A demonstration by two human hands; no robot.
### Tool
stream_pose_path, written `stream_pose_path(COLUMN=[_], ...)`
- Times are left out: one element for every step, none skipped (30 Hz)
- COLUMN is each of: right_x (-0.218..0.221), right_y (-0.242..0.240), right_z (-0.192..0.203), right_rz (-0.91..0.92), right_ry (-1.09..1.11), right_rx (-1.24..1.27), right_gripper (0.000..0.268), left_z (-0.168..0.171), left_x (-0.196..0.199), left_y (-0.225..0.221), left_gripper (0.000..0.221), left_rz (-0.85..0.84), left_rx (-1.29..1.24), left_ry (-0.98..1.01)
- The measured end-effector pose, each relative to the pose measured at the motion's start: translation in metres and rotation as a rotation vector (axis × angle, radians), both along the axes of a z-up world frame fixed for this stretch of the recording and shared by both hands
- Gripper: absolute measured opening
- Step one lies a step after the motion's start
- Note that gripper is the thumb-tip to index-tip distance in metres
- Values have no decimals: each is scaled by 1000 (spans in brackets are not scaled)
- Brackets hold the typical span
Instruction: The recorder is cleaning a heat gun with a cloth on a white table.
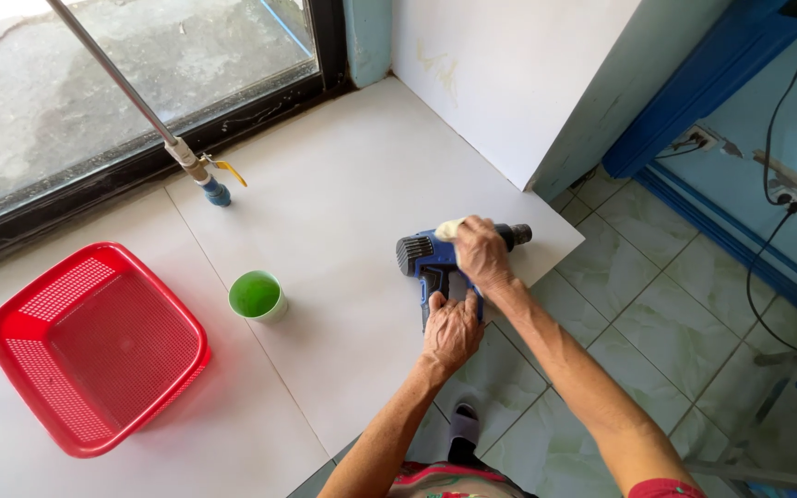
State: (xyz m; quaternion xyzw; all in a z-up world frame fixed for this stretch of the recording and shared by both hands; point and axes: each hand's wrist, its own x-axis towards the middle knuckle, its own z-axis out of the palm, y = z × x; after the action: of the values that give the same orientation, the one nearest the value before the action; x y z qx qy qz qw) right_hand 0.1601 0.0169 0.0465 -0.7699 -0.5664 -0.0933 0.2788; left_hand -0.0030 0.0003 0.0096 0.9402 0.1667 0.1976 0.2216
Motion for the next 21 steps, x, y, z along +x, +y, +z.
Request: stream_pose_path(right_x=[20, 40, 61, 52, 44, 35, 20, 5, -13, -18, -24, -29, -32, -36, -39, -39, -39, -39, -38, -37, -32], right_y=[-5, -11, -16, -19, -26, -33, -31, -28, -28, -25, -22, -18, -19, -19, -19, -21, -23, -25, -30, -35, -34], right_z=[-20, -40, -60, -36, -14, 9, 27, 46, 63, 54, 45, 36, 23, 10, -2, 1, 4, 7, 5, 3, 5], right_rz=[5, -68, -141, -137, -102, -68, -66, -114, -163, -165, 10, 182, 180, 163, 148, 147, 152, 158, 158, 152, 152], right_ry=[-1, -71, -142, -144, -17, 110, 106, 342, 583, 584, 428, 269, 271, 136, 0, 0, -17, -35, -27, -7, 3], right_rx=[2, -59, -122, -121, -58, 6, 7, -69, -150, -151, -45, 60, 62, 107, 151, 153, 124, 96, 89, 51, 23], right_gripper=[15, 11, 8, 8, 13, 20, 20, 17, 15, 15, 15, 15, 15, 15, 16, 16, 18, 19, 19, 16, 13], left_z=[-2, -3, -4, -4, -5, -5, -7, -8, -11, -9, -6, -3, -5, -7, -8, -11, -13, -17, -14, -12, -7], left_x=[1, 2, 3, 3, 3, 3, 4, 5, 4, 3, 2, 1, 2, 1, 2, 2, 3, 4, 1, -2, 0], left_y=[0, 0, 0, 1, 0, -1, 0, 0, -2, -2, -1, 0, 0, 0, 1, 1, 0, 0, -2, -4, 0], left_gripper=[60, 57, 54, 54, 57, 59, 59, 56, 53, 53, 41, 29, 29, 24, 20, 20, 19, 18, 18, 15, 12], left_rz=[5, 7, 9, 13, 14, 14, 16, 28, 38, 36, 11, -14, -16, -14, -12, -13, 0, 14, 14, 0, -9], left_rx=[2, 24, 44, 45, 44, 44, 46, 61, 72, 71, 40, 9, 10, 52, 95, 96, 88, 81, 73, 53, 43], left_ry=[-1, 17, 32, 30, 18, 6, 2, -10, -16, -15, 10, 36, 38, -69, -176, -176, -214, -253, -246, -162, -88])
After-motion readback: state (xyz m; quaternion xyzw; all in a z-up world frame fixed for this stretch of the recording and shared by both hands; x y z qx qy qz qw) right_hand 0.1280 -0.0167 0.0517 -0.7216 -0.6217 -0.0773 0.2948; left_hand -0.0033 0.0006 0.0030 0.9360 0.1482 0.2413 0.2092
